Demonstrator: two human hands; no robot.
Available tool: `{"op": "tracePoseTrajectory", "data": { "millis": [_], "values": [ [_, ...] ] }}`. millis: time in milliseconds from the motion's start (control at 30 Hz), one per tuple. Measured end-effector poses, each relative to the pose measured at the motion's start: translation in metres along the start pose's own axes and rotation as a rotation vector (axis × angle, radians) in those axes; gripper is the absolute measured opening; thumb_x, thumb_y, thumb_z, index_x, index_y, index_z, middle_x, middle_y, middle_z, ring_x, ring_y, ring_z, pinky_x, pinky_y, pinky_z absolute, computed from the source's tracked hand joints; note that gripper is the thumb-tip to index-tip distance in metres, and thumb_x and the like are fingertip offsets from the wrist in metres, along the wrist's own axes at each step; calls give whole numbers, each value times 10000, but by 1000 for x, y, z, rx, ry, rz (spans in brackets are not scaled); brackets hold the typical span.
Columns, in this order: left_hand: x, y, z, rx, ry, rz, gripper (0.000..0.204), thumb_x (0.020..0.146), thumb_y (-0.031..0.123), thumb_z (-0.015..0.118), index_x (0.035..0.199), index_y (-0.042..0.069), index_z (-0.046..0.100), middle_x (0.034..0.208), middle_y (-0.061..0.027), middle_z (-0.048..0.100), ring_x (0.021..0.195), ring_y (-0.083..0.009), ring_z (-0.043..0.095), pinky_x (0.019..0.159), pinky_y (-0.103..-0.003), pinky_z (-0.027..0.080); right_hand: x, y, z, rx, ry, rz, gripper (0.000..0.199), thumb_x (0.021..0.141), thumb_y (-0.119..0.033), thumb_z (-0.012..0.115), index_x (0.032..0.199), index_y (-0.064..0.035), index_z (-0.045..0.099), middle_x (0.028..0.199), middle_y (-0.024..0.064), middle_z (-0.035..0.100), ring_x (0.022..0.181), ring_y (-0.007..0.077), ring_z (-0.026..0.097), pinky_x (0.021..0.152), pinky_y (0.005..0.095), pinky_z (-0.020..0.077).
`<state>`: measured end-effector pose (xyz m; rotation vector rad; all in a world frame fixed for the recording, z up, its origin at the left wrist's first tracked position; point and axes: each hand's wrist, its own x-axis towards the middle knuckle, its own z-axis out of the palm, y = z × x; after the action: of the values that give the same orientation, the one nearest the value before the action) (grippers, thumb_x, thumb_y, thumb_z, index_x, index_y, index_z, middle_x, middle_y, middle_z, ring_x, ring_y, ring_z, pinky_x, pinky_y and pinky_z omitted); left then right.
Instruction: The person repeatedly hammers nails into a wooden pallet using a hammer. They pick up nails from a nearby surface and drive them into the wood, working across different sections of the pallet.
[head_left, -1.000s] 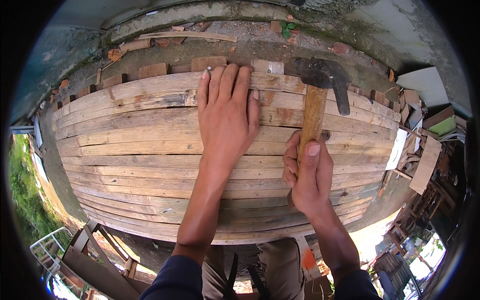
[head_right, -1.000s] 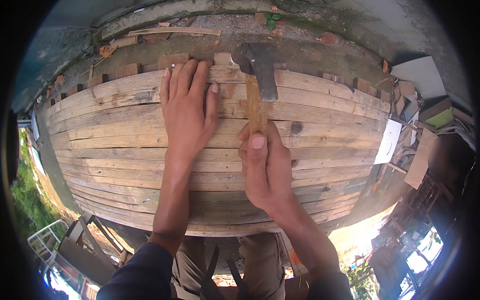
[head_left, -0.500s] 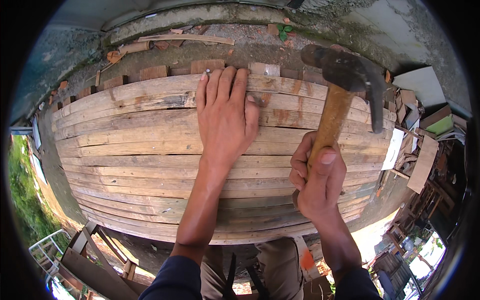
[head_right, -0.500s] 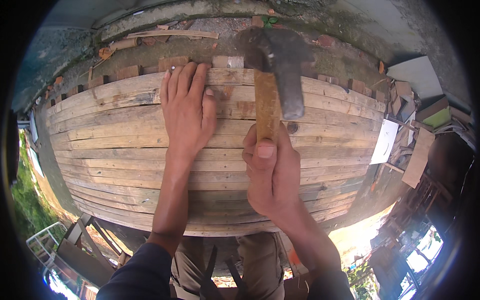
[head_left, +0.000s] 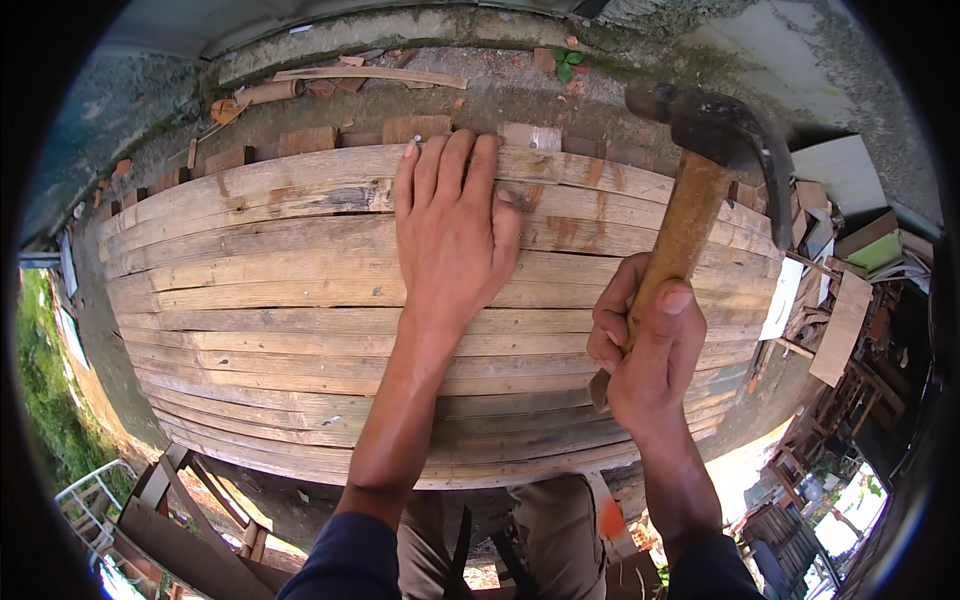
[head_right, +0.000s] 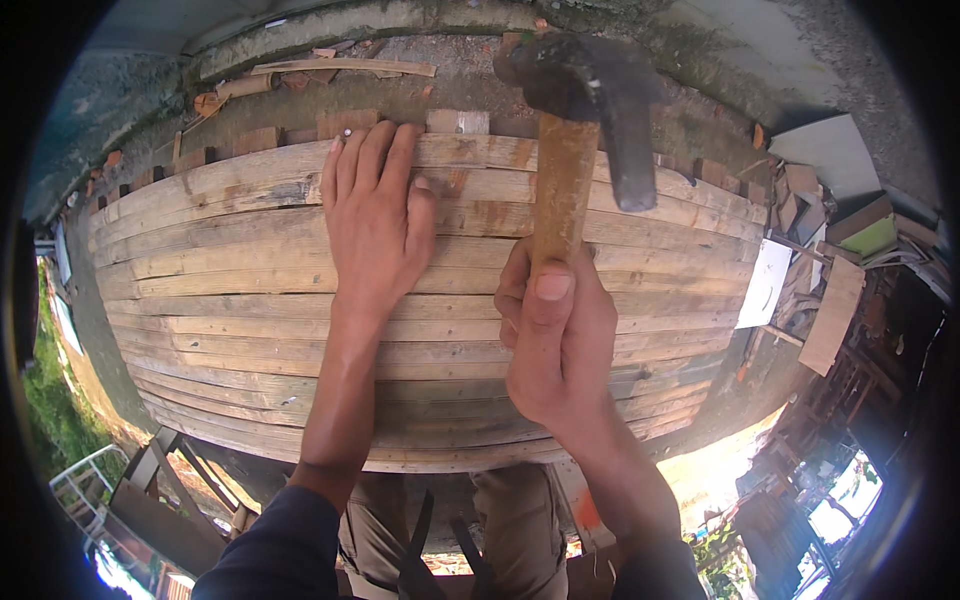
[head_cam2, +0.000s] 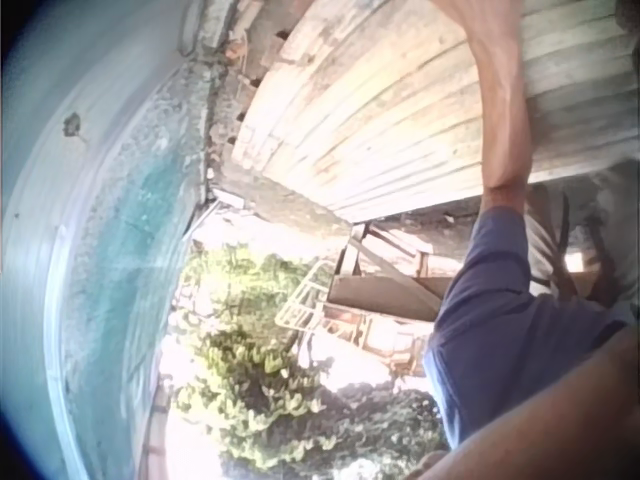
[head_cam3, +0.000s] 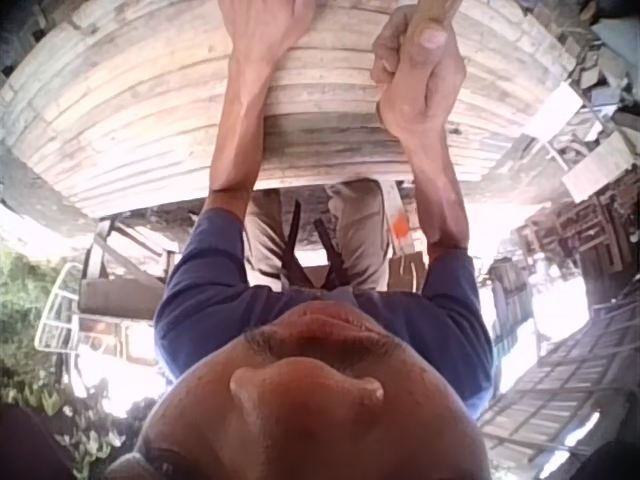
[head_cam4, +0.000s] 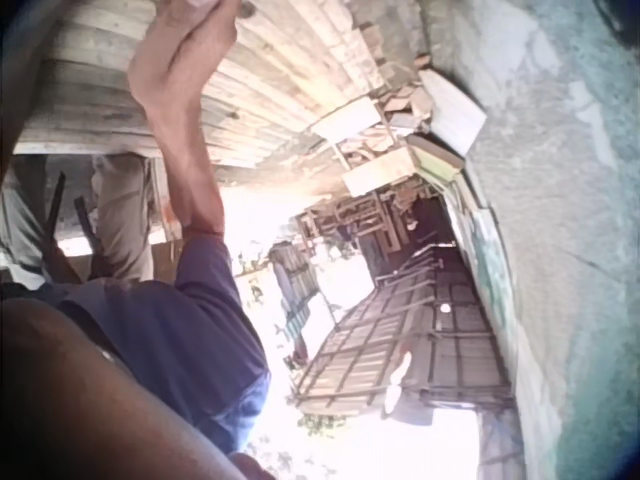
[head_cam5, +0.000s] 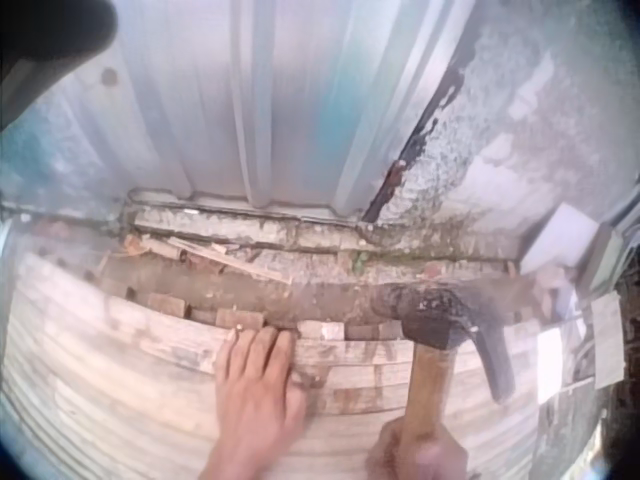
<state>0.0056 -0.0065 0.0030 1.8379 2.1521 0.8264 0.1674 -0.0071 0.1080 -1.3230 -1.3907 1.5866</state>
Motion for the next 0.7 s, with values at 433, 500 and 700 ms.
{"op": "tracePoseTrajectory", "data": {
  "millis": [433,500,700],
  "values": [
    [-1,-10,8,-23,110,94,435,864,159,534,1252,-12,628,1284,-173,598,1266,-353,504,1177,-500,272,52,20,-7,-667,243,-100,395,995,-372,678,902,6,610,616,-2,459,587,91,401,545,295,368],
    [-3,-13,12,-33,154,122,410,843,153,560,1198,-29,654,1241,-171,615,1237,-347,521,1164,-499,290,72,34,-9,-718,272,-282,375,998,-359,674,927,3,614,626,6,479,597,96,417,558,299,385],
    [-1,-20,9,-173,166,141,471,803,30,614,1273,13,599,1270,-245,597,1243,-390,525,1140,-497,326,72,52,10,-674,253,-187,324,998,-372,681,1113,-76,739,855,-66,665,708,14,445,647,194,375]
  ]
}}
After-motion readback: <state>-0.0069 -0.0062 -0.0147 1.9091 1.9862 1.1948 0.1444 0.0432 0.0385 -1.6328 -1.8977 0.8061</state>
